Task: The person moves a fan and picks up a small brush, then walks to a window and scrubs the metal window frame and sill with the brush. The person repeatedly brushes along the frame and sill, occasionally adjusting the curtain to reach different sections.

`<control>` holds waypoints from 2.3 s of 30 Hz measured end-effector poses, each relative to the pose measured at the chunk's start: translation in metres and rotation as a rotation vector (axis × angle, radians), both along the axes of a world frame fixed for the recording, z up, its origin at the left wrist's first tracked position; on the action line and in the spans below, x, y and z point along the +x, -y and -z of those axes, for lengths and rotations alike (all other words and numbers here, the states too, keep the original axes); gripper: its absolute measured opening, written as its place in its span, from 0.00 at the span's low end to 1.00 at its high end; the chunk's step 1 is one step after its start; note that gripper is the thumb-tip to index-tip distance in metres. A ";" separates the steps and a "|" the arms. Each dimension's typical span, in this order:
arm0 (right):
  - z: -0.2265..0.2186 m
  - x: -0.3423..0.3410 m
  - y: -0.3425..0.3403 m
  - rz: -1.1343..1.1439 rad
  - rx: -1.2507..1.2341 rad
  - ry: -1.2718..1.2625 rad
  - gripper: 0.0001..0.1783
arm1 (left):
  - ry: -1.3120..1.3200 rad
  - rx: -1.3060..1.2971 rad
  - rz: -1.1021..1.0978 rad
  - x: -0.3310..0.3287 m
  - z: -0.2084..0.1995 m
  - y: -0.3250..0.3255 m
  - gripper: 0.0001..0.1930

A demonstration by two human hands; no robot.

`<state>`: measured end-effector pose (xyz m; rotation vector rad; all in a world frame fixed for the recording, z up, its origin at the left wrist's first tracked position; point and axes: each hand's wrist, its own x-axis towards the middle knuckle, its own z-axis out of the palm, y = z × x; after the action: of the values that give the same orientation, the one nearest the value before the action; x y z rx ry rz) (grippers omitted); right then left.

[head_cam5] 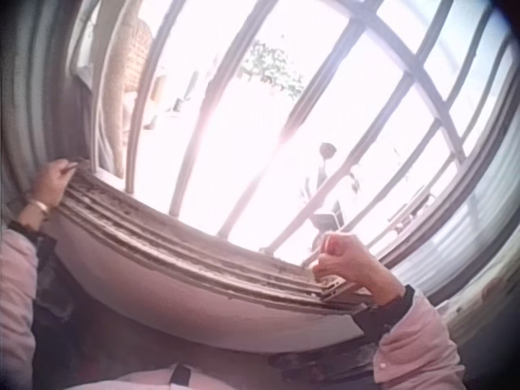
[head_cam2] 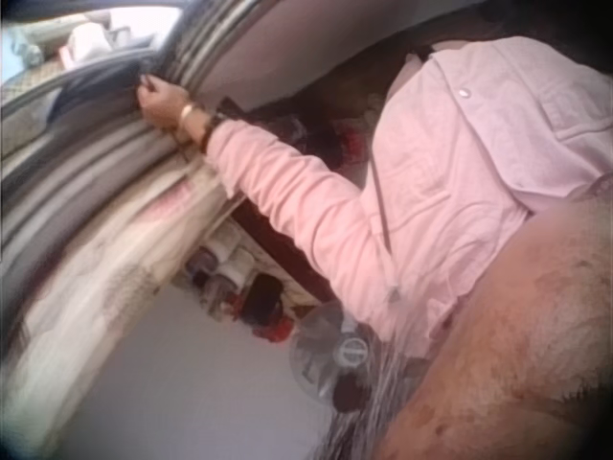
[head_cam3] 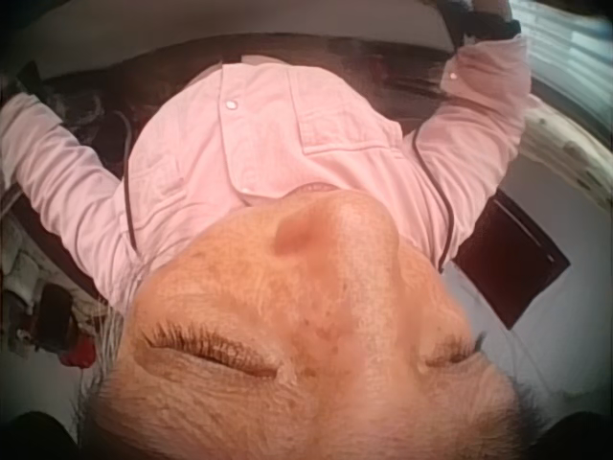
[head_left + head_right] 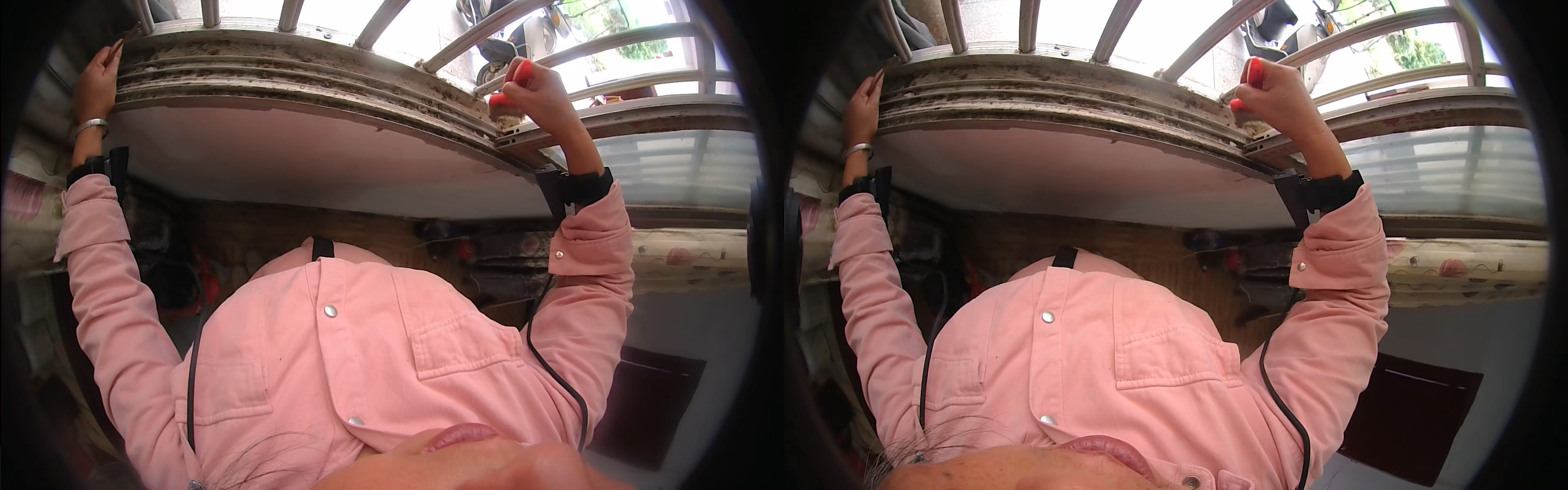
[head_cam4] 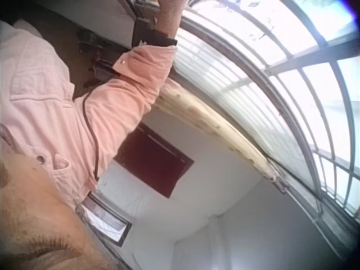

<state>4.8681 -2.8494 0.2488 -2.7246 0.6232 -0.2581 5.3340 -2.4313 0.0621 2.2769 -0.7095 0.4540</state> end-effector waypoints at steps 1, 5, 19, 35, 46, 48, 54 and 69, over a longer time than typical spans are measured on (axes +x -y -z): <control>0.000 0.000 -0.002 -0.024 -0.048 -0.174 0.07 | 0.028 -0.028 0.030 0.003 0.003 -0.001 0.16; -0.007 0.003 -0.006 -0.037 0.127 -0.106 0.05 | 0.003 -0.053 0.066 0.011 0.011 -0.006 0.16; 0.025 -0.003 0.009 0.007 -0.367 -0.359 0.06 | 0.029 -0.043 0.061 0.007 0.009 -0.009 0.16; 0.021 0.005 -0.026 -0.074 0.358 0.211 0.07 | -0.036 0.075 -0.044 -0.021 -0.013 0.001 0.16; 0.036 0.006 -0.054 0.044 -0.168 0.227 0.15 | 0.035 0.036 -0.013 -0.021 -0.014 -0.003 0.13; 0.034 0.001 -0.052 -0.095 -0.072 0.273 0.14 | -0.022 0.056 -0.021 -0.023 -0.015 -0.003 0.14; 0.022 -0.003 -0.050 0.064 -0.166 0.432 0.11 | 0.052 0.097 -0.059 -0.028 -0.022 0.003 0.13; 0.042 0.023 -0.097 -0.028 -0.264 0.294 0.09 | 0.037 0.071 -0.062 -0.037 -0.031 -0.005 0.13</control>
<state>4.8914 -2.7519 0.2072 -2.8566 0.4960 -0.7668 5.2968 -2.4266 0.0935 2.3683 -0.6853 0.5089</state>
